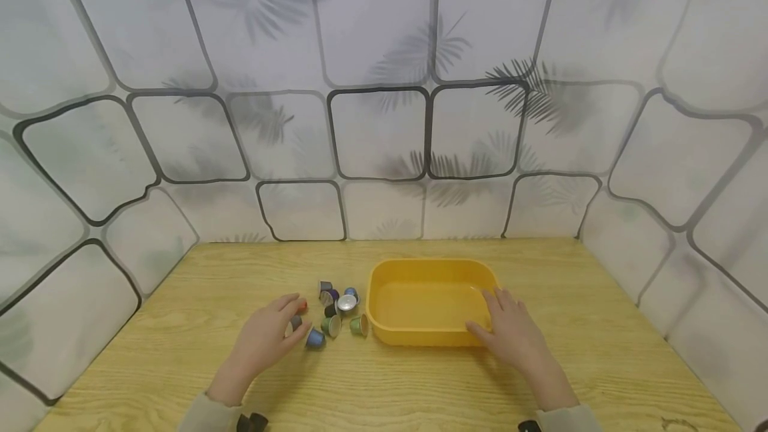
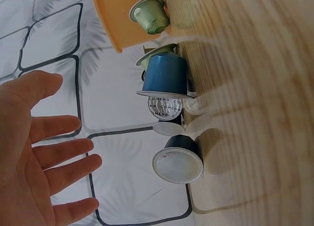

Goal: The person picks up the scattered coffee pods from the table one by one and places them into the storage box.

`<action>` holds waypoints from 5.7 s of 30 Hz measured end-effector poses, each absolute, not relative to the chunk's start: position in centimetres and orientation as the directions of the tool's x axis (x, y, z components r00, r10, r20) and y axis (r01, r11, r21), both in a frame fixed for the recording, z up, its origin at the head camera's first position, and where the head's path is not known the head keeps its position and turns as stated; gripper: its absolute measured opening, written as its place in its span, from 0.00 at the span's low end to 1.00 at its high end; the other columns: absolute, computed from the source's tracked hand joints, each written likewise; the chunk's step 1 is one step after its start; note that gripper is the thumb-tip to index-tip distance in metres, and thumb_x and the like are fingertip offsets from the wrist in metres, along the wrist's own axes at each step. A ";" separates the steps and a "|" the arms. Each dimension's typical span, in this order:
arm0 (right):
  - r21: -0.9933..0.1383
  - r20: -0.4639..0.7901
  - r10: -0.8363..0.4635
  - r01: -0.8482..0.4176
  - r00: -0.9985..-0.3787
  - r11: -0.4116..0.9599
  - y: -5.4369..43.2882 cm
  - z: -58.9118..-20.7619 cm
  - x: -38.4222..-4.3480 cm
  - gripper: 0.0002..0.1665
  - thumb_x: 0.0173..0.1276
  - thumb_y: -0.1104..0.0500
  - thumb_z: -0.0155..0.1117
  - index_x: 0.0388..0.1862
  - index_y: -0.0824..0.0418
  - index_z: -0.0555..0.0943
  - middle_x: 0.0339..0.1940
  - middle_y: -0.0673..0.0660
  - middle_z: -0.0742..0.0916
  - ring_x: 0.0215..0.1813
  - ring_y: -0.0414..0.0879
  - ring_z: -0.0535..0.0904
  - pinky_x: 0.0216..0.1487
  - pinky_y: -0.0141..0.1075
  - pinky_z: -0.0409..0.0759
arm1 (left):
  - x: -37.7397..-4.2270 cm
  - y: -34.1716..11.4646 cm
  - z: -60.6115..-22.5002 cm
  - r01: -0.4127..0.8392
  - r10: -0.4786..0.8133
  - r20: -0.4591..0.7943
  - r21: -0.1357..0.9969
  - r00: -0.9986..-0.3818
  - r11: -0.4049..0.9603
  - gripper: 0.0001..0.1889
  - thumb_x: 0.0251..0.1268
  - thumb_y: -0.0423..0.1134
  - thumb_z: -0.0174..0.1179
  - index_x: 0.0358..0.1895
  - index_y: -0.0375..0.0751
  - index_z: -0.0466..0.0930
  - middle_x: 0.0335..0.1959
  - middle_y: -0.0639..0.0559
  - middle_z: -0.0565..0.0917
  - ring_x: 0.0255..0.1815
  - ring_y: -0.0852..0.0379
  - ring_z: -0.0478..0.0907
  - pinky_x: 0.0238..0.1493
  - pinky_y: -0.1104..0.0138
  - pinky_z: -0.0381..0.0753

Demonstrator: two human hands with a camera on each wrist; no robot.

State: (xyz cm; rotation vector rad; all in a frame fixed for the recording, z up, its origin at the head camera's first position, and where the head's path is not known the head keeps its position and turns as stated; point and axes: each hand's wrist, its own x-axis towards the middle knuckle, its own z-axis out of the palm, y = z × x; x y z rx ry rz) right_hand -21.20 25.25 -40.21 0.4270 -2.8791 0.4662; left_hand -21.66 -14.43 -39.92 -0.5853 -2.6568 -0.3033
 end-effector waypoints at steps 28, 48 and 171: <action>-0.356 0.176 -0.270 -0.317 -0.947 0.879 25.4 -40.3 -21.4 0.44 0.63 0.41 0.52 0.60 0.78 0.58 0.59 0.78 0.62 0.60 0.71 0.55 0.57 0.62 0.50 | -22.1 -14.8 -40.5 0.531 0.485 0.215 0.330 -0.847 0.780 0.26 0.57 0.46 0.58 0.55 0.34 0.70 0.55 0.41 0.71 0.53 0.44 0.69 0.52 0.54 0.68; -0.371 0.179 -0.273 -0.322 -0.945 0.871 25.6 -40.0 -21.5 0.45 0.63 0.42 0.53 0.61 0.78 0.57 0.60 0.79 0.60 0.60 0.71 0.54 0.56 0.62 0.50 | -23.5 -14.7 -40.9 0.569 0.565 0.096 0.256 -0.820 0.782 0.23 0.49 0.39 0.65 0.49 0.33 0.73 0.47 0.44 0.76 0.47 0.48 0.73 0.47 0.58 0.72; -0.356 0.127 -0.263 -0.292 -0.956 0.888 26.5 -40.5 -21.7 0.51 0.61 0.37 0.50 0.62 0.80 0.54 0.62 0.78 0.58 0.62 0.69 0.52 0.57 0.61 0.48 | -25.7 -7.7 -39.7 0.655 0.513 0.410 0.533 -0.754 0.536 0.16 0.53 0.34 0.62 0.45 0.32 0.75 0.42 0.43 0.78 0.43 0.47 0.75 0.43 0.59 0.75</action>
